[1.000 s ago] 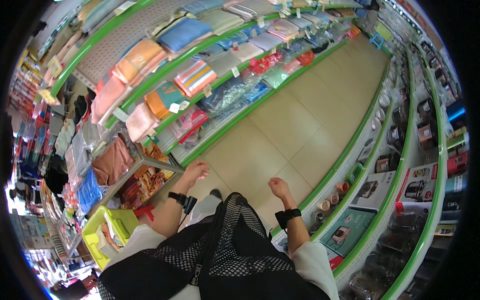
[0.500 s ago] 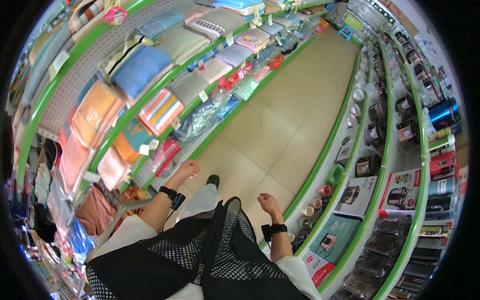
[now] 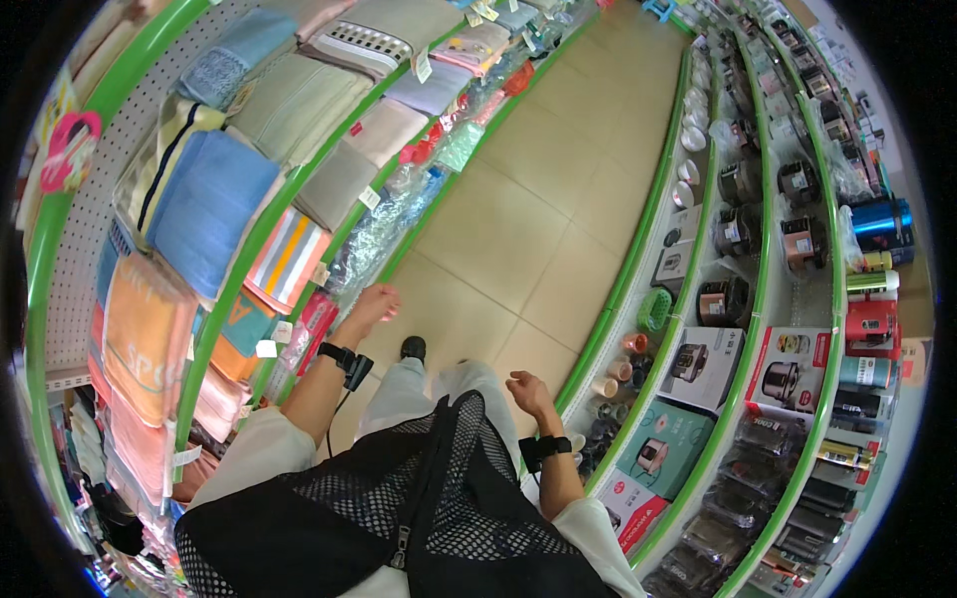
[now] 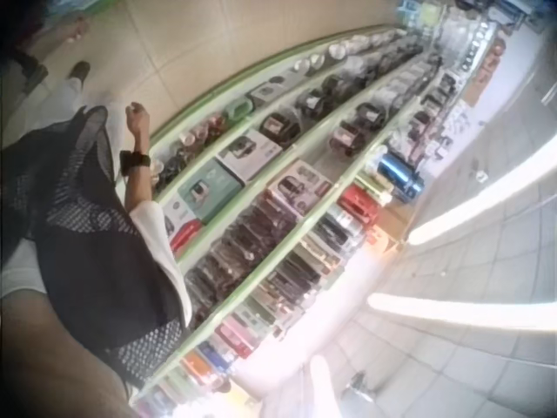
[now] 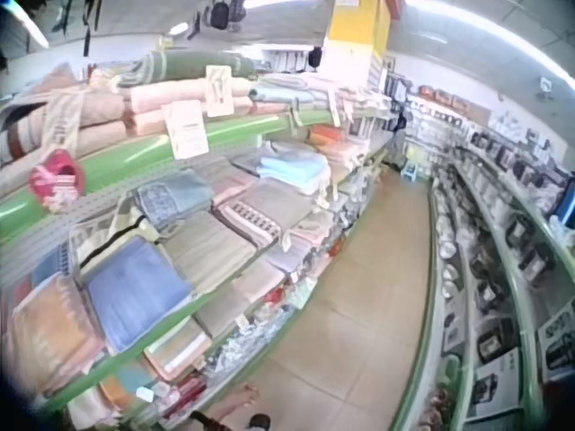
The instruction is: The person takes folded towels from a large yellow bin and places them onto shelves in a store aisle, handling each towel one by one and arranging them next to others.
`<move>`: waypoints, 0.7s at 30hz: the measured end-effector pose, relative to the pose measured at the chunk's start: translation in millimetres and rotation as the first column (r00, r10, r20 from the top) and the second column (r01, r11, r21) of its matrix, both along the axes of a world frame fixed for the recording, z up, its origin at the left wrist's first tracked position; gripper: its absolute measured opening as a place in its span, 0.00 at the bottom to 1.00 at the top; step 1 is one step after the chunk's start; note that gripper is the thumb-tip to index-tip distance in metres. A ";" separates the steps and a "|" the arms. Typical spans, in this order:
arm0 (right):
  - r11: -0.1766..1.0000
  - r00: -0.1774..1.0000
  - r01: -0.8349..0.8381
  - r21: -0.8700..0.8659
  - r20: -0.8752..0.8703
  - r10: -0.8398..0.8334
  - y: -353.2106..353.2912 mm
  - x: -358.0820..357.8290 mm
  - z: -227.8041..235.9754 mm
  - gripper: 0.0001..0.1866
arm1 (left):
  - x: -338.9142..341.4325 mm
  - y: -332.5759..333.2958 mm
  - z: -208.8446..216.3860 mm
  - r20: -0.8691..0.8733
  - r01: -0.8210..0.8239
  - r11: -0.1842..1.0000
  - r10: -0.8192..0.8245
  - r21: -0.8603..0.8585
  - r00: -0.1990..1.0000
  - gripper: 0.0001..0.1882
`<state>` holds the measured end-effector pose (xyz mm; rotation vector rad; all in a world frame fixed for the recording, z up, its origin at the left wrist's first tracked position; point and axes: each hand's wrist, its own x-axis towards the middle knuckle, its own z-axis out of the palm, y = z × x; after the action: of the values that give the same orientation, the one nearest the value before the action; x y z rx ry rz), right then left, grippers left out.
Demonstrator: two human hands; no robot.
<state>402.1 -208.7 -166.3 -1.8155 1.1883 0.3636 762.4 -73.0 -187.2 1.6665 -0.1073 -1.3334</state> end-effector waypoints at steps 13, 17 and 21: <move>0.857 0.937 0.255 0.449 0.104 -0.334 -190.8 83.2 20.1 0.22 | 67.0 -151.7 14.8 0.011 -0.183 0.983 0.183 0.004 0.983 0.08; 0.855 0.912 0.242 0.459 0.194 -0.363 -271.3 111.2 34.6 0.20 | 86.9 -200.6 16.5 -0.082 -0.297 0.955 0.294 -0.026 0.952 0.07; 0.829 0.879 0.259 0.496 0.235 -0.415 -339.0 139.5 35.8 0.19 | 123.9 -245.6 2.1 -0.136 -0.461 0.886 0.451 -0.049 0.882 0.05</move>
<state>541.6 -547.7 -130.5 -1.1698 1.0540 0.0998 886.3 -318.7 -185.1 1.4236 0.2876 -1.0471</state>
